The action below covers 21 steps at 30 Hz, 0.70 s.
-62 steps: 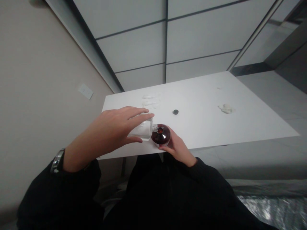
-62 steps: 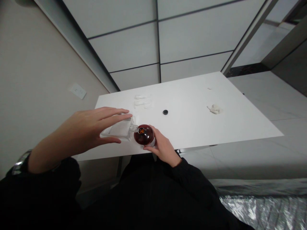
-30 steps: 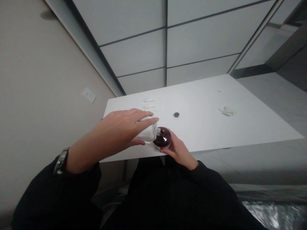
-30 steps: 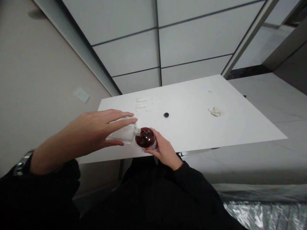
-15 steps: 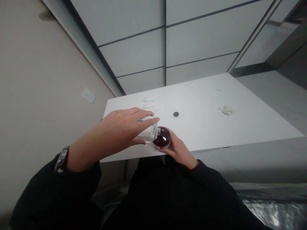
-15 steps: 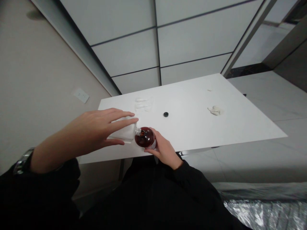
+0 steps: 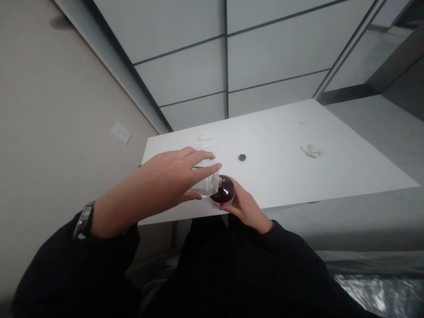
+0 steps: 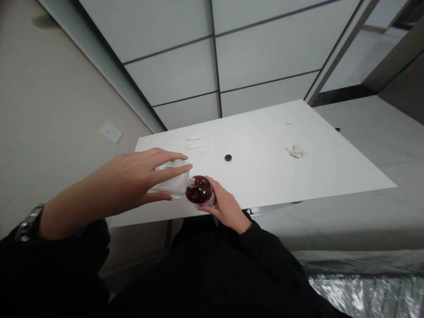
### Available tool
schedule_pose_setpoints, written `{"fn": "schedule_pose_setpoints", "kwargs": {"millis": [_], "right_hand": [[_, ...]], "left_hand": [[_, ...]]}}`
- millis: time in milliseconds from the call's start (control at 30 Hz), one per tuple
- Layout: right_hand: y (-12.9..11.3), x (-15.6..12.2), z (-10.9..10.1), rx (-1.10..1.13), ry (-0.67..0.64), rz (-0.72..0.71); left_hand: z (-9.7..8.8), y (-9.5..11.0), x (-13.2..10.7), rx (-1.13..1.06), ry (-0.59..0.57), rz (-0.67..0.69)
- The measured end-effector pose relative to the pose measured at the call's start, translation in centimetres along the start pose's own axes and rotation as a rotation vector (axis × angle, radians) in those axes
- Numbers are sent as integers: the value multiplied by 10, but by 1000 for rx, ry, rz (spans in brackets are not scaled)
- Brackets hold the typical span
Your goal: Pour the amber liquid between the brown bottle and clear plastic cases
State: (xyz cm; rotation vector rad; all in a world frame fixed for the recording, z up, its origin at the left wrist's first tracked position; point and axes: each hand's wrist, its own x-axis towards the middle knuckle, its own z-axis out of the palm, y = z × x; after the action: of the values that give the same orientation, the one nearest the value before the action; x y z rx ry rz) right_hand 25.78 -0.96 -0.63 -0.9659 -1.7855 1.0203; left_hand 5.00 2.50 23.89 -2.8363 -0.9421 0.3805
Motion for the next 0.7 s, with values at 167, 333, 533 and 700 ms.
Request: {"fn": "schedule_pose_setpoints", "kwargs": {"millis": [167,333,533,700], "right_hand": [[0,0,0,3,3,8],[1,0,1,2,8,0],[0,0,1,-1,4,3],[0,0,1,2,7,7]], "left_hand": [[-1,2,0,17,2,-4],[0,0,1,-41,22,-2],[-2,0,3,-90,25,7],[-3,0,3,-85,27,14]]}}
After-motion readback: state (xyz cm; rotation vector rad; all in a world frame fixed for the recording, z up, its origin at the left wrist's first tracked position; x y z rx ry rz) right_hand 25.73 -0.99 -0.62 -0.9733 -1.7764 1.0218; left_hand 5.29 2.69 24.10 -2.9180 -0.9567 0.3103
